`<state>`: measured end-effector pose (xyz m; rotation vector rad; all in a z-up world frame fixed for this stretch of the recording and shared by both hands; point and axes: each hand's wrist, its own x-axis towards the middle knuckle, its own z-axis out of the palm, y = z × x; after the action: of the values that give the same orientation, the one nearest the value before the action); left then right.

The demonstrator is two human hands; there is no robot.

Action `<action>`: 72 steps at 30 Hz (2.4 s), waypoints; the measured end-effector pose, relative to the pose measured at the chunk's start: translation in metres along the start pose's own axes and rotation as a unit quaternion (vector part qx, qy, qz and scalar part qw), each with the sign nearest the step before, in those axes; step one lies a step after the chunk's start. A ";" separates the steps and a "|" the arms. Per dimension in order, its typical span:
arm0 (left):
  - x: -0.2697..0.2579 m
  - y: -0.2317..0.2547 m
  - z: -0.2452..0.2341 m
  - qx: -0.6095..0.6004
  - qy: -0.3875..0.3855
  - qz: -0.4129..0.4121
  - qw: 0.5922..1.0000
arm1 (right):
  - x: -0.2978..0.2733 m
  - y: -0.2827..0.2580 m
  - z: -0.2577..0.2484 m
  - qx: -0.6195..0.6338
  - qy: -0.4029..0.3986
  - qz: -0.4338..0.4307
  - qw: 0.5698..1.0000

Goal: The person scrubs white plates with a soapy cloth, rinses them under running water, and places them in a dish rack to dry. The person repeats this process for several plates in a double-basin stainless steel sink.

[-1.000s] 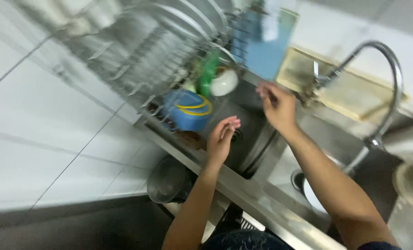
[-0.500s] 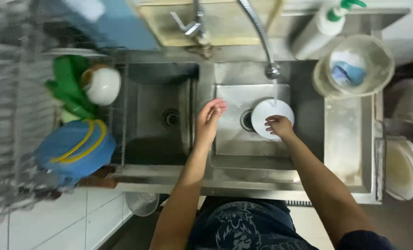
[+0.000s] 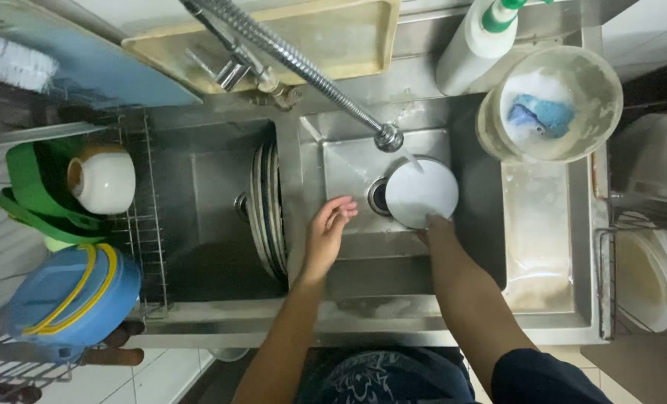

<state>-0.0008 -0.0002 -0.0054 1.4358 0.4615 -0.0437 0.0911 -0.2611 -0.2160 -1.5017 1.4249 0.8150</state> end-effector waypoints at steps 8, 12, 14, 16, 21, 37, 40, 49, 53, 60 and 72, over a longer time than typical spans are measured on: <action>0.001 -0.008 -0.003 0.019 0.015 -0.025 0.999 | 0.034 0.006 0.022 0.273 0.110 0.108 0.950; -0.003 0.006 0.002 0.038 0.015 -0.026 0.999 | 0.221 0.079 0.041 -0.127 0.068 -0.053 0.988; -0.006 0.006 0.004 0.035 0.018 -0.039 0.998 | 0.271 0.103 0.037 -0.665 -0.012 -0.270 0.697; -0.008 0.000 0.004 0.029 0.022 -0.034 0.999 | 0.213 0.091 0.020 -0.589 0.004 -0.221 0.777; -0.011 -0.004 -0.003 0.030 0.020 -0.021 0.999 | 0.157 0.040 0.041 -0.214 0.074 0.011 0.974; -0.014 -0.009 -0.011 0.024 0.015 0.046 0.999 | 0.160 0.005 0.010 -0.075 0.191 -0.254 0.945; -0.008 -0.019 -0.011 0.043 0.025 0.046 0.998 | 0.044 -0.009 -0.010 -0.029 0.126 -0.364 0.922; 0.069 -0.060 0.022 0.027 0.035 -0.080 0.996 | -0.146 -0.049 -0.031 0.155 -0.170 -0.396 0.889; 0.088 -0.063 0.039 -0.259 0.096 -0.105 0.955 | -0.174 -0.048 -0.045 0.126 -0.236 -0.373 0.888; 0.075 -0.032 0.058 -0.256 0.157 -0.123 0.946 | -0.255 -0.051 -0.070 -0.091 -0.075 -0.540 0.833; 0.102 -0.037 0.058 -0.207 0.117 -0.088 0.967 | -0.261 -0.046 -0.047 -0.514 0.026 -0.790 0.333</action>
<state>0.0976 -0.0367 -0.0702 0.9885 0.7467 0.0776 0.0991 -0.2007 0.0466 -2.6637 -1.3279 0.1174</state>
